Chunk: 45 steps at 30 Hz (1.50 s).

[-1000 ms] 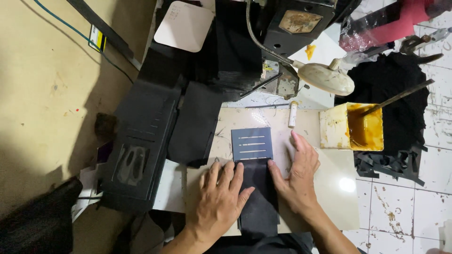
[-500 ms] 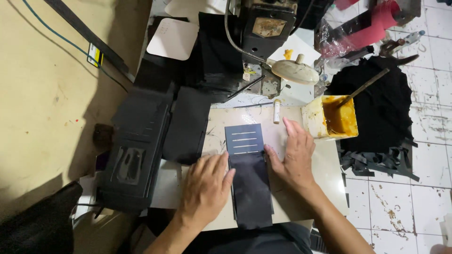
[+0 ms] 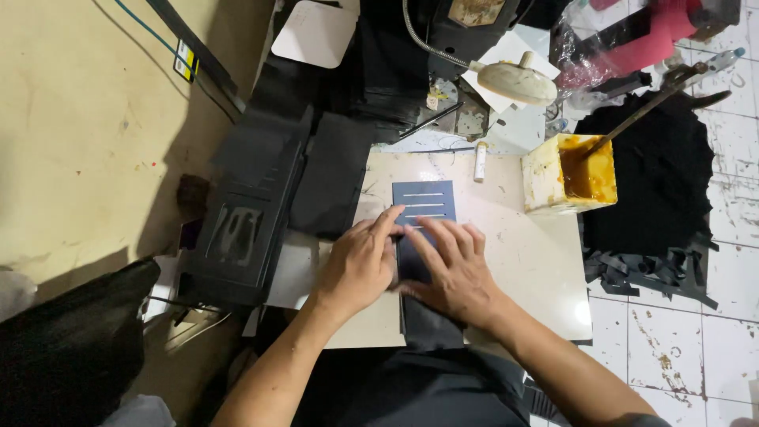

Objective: The person holds a slotted template over a dark fabric piece on the workbench and uses a small stick applicator to spread glue from a yellow container along the exposed slots and edges. They reposition the fabric and template repeatedly, applying adhesive to different sections of the piece.

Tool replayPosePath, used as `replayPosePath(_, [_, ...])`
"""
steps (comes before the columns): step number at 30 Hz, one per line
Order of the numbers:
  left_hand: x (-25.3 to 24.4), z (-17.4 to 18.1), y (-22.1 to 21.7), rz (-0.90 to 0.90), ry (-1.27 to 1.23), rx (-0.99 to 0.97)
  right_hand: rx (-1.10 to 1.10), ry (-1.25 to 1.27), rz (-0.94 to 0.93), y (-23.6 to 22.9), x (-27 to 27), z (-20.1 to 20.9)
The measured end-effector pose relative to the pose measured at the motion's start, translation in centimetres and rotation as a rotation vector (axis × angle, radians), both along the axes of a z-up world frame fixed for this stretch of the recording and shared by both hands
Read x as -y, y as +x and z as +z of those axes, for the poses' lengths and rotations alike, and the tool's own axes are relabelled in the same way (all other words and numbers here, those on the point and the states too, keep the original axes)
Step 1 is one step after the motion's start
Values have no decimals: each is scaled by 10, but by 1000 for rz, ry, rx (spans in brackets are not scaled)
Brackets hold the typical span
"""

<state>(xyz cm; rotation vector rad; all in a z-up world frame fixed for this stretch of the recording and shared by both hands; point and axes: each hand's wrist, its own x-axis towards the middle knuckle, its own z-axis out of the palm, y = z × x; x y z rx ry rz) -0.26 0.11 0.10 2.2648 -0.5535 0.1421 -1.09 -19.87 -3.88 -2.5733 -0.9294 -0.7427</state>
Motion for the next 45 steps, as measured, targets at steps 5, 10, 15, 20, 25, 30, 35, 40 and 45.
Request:
replayPosePath(5, [13,7,-7,42,56,151,-147,58,-81,5,25,0])
replayPosePath(10, [54,-10,-34,-34,235,242,-169,21,-289,42,38,27])
replayPosePath(15, [75,-8,-79,-511,555,-158,-330,-198,-223,55,33,22])
replayPosePath(20, [59,-1,-106,-716,-65,-155,-269,-166,-135,67,2,66])
replayPosePath(25, [34,34,-99,-416,-230,-57,-53,15,-113,74,-46,51])
replayPosePath(30, [19,44,-90,-218,-294,-75,-450,-1,98,96,-43,14])
replayPosePath(35, [9,40,-88,-71,-403,-167,-753,632,320,84,-20,86])
replayPosePath(40, [1,11,-84,186,-732,-173,-245,177,22,29,-16,74])
replayPosePath(45, [9,8,-68,303,-1065,-491,-381,10,62,11,-15,13])
